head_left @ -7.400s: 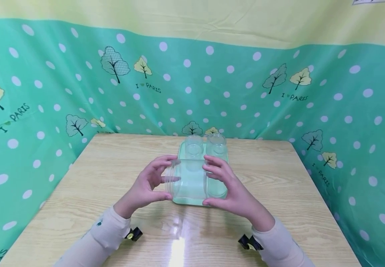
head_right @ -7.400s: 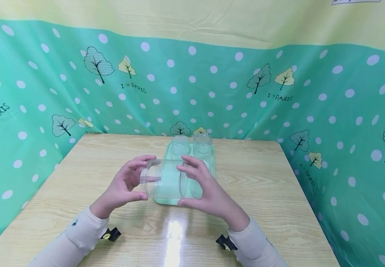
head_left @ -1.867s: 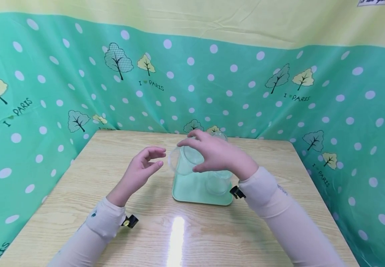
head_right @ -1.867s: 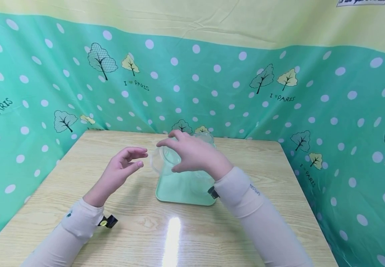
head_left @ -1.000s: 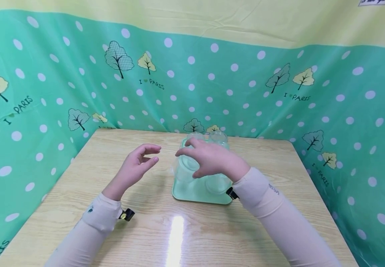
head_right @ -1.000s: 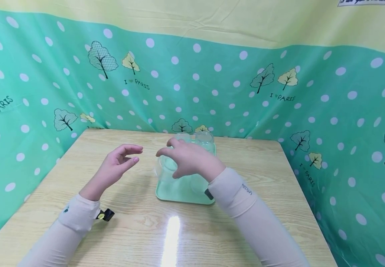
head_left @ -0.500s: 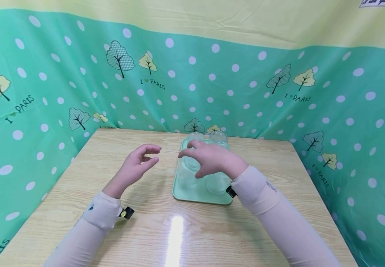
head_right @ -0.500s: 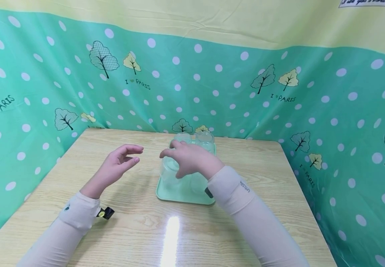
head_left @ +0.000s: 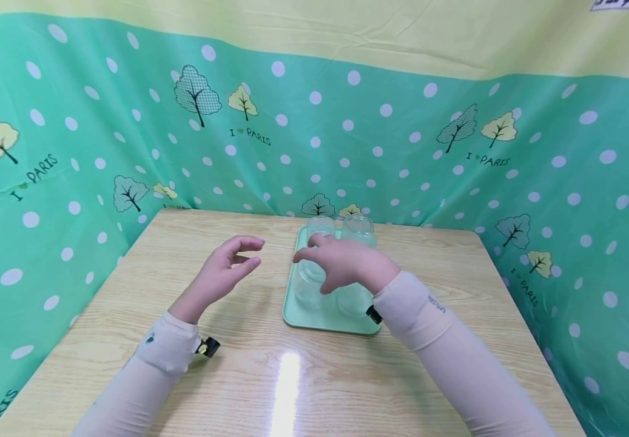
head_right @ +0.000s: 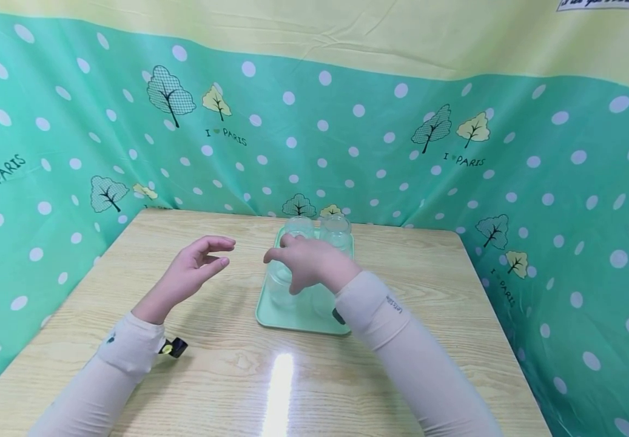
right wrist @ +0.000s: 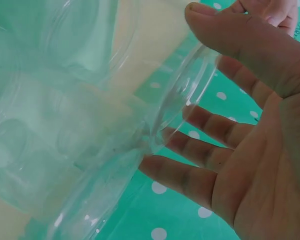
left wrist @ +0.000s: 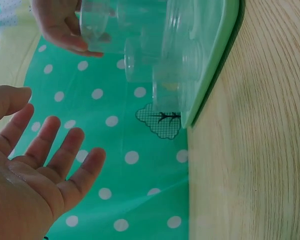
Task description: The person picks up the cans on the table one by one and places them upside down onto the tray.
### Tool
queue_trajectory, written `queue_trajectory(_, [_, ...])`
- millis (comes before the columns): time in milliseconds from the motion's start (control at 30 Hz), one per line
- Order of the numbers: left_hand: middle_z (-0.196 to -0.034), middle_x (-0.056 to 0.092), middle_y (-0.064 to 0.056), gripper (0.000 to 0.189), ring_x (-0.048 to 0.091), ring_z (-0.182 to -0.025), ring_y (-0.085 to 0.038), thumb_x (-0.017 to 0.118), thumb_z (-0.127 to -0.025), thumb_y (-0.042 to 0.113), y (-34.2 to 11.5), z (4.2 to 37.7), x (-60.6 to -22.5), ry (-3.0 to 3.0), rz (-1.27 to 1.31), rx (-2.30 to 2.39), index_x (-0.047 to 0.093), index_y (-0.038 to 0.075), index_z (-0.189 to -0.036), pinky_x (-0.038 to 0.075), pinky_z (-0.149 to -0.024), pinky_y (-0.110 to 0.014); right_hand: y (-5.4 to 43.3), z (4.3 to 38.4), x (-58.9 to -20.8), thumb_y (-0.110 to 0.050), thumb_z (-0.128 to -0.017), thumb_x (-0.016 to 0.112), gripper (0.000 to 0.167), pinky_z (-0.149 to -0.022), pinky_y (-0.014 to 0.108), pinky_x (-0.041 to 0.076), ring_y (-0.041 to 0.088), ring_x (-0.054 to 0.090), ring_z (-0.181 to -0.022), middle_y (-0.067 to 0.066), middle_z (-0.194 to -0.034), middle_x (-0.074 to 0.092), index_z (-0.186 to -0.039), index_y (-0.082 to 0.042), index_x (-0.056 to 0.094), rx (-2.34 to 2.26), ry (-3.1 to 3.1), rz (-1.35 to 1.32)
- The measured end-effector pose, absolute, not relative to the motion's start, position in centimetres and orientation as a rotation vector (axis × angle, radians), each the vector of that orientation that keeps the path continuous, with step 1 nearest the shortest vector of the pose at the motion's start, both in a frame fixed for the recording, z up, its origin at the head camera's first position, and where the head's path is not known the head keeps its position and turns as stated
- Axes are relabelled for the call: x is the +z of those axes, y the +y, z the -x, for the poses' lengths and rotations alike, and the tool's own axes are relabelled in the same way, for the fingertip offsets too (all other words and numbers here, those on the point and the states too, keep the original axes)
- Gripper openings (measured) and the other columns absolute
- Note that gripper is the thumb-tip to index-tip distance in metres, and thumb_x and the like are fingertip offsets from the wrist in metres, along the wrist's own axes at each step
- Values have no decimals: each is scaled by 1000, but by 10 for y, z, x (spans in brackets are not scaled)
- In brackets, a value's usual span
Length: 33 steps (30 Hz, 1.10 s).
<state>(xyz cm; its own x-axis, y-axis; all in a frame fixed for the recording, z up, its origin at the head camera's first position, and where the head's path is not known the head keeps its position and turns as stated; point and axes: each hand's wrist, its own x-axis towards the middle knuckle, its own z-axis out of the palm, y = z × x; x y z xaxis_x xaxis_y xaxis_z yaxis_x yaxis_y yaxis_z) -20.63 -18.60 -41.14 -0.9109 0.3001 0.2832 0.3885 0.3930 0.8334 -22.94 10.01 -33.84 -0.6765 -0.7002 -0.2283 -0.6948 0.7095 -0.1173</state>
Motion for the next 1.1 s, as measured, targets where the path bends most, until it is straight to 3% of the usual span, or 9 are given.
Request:
queue_trajectory(500, [-138, 61, -6, 31, 58, -125, -24, 66, -102, 22, -185, 207, -411, -2543, 639, -1598, 61, 13, -131, 53, -101, -50, 92, 230, -344, -22, -80, 86, 77, -69, 31, 53, 18, 56, -103, 1, -138, 49, -146, -41, 51, 3, 2624, 1067])
queue_trajectory(633, [-137, 61, -3, 32, 58, -125, -23, 66, -102, 24, -185, 207, -411, -2540, 650, -1586, 61, 14, -131, 54, -100, -47, 89, 230, -347, -22, -81, 86, 76, -68, 31, 54, 18, 56, -101, 1, -139, 49, -146, -41, 51, 3, 2611, 1053])
queue_trajectory(767, [-139, 60, -7, 32, 59, -124, -23, 66, -102, 25, -185, 207, -411, -2544, 658, -1573, 61, 14, -132, 56, -99, -42, 88, 228, -345, -22, -81, 86, 76, -70, 31, 54, 18, 56, -102, 1, -139, 49, -145, -42, 51, 5, 2598, 1034])
queue_trajectory(1100, [-138, 60, -7, 33, 59, -125, -25, 66, -102, 21, -186, 207, -410, -2541, 653, -1608, 60, 7, -132, 53, -101, -50, 86, 226, -345, -19, -81, 86, 76, -70, 31, 54, 19, 56, -101, 2, -137, 50, -146, -40, 52, 11, 2580, 1037])
